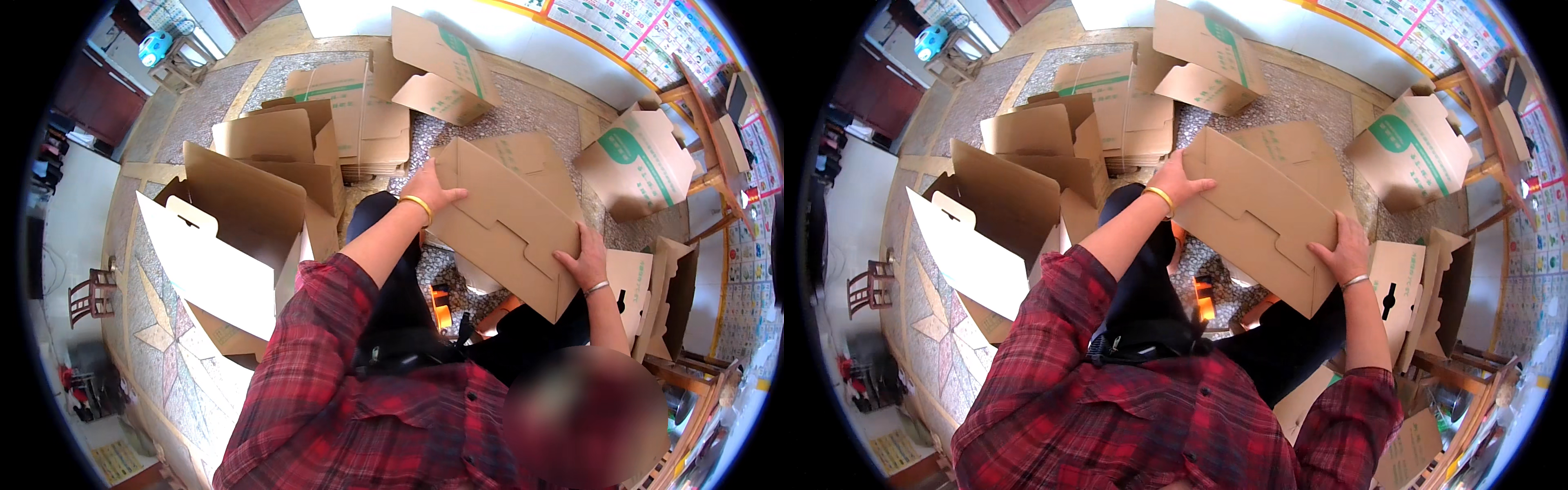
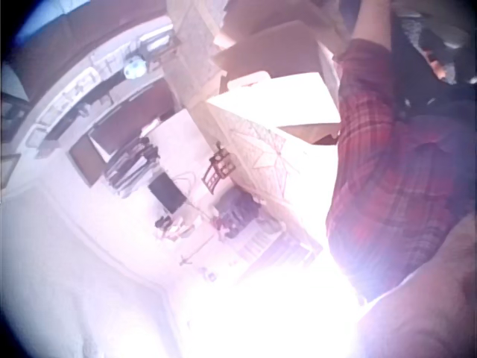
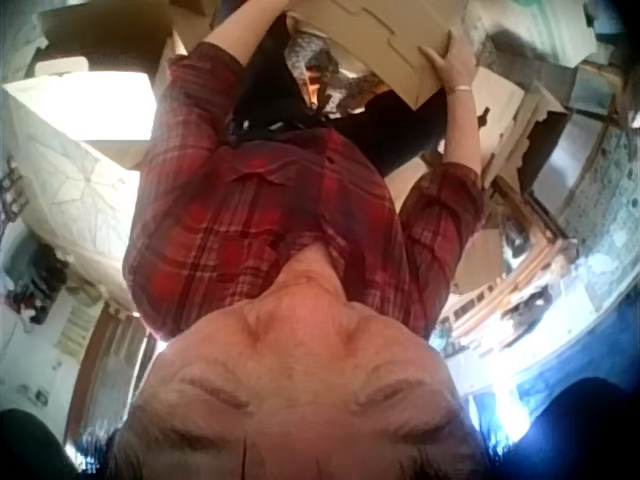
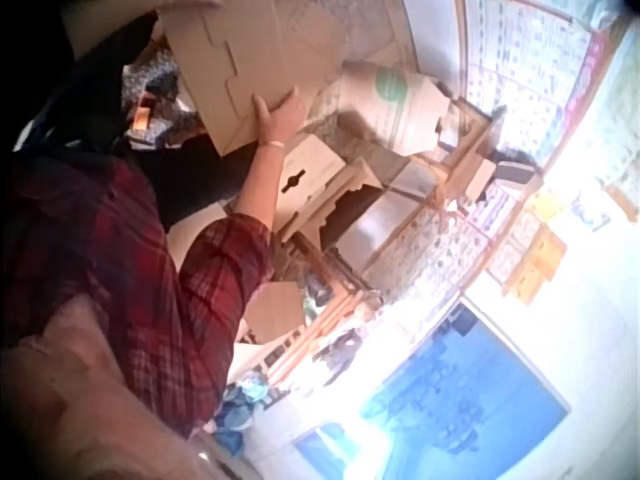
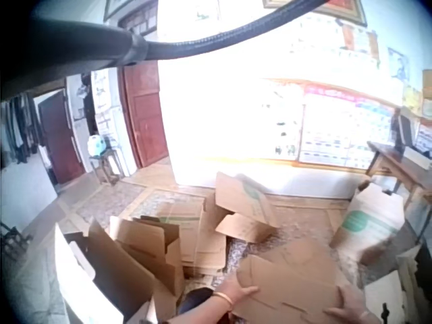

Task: The person sits on the floor and assembles flat-packed cardboard boxes. They fold the flaps to form the box shape and use yellow tape to secure the seams. The person handles multiple boxes, stacking the finished ones aside.

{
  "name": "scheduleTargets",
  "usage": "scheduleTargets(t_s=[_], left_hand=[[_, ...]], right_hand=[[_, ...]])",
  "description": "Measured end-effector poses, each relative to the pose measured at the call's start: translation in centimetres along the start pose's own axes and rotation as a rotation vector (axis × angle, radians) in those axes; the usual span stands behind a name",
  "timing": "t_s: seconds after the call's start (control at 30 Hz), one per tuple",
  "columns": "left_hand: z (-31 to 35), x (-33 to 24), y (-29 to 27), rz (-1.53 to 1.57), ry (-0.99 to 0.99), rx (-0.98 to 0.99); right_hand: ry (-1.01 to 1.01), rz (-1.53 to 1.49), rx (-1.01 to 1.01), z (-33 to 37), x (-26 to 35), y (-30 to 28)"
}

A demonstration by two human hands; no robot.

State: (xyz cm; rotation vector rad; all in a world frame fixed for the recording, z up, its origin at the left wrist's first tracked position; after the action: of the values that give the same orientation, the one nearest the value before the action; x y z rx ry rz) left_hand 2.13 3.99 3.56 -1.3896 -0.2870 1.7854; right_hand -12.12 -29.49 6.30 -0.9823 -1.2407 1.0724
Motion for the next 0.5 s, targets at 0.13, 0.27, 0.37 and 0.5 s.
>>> scheduleTargets(t_s=[0.13,0.27,0.37,0.5], left_hand=[[-0.6,0.7,0.1,0.025,0.024,-0.049],[-1.1,2.2,0.3,0.064,0.022,-0.051],[-1.4,1.9,0.4,0.049,0.026,-0.046],[-1.1,1.0,0.4,0.01,0.044,-0.015]], right_hand=[[-0.078,0.087,0.005,-0.3,0.7,-2.2],[-0.248,-0.083,-0.327,-1.8,3.9,-7.8],[-0.202,0.012,-0.317,-2.4,5.5,-4.8],[-0.093,0.278,0.01,-1.4,7.8,2.2]])
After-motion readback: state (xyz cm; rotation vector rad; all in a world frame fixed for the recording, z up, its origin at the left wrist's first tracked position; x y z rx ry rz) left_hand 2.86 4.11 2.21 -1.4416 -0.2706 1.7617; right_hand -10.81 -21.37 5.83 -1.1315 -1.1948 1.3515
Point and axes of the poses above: each hand's wrist, its own z-axis away from the middle knuckle, its own y-axis out of the palm, x = y × z, the point moved 6 cm from there along -z, towards the middle knuckle, and after that the axes turned 11 degrees about x, right-handed, at the moved point
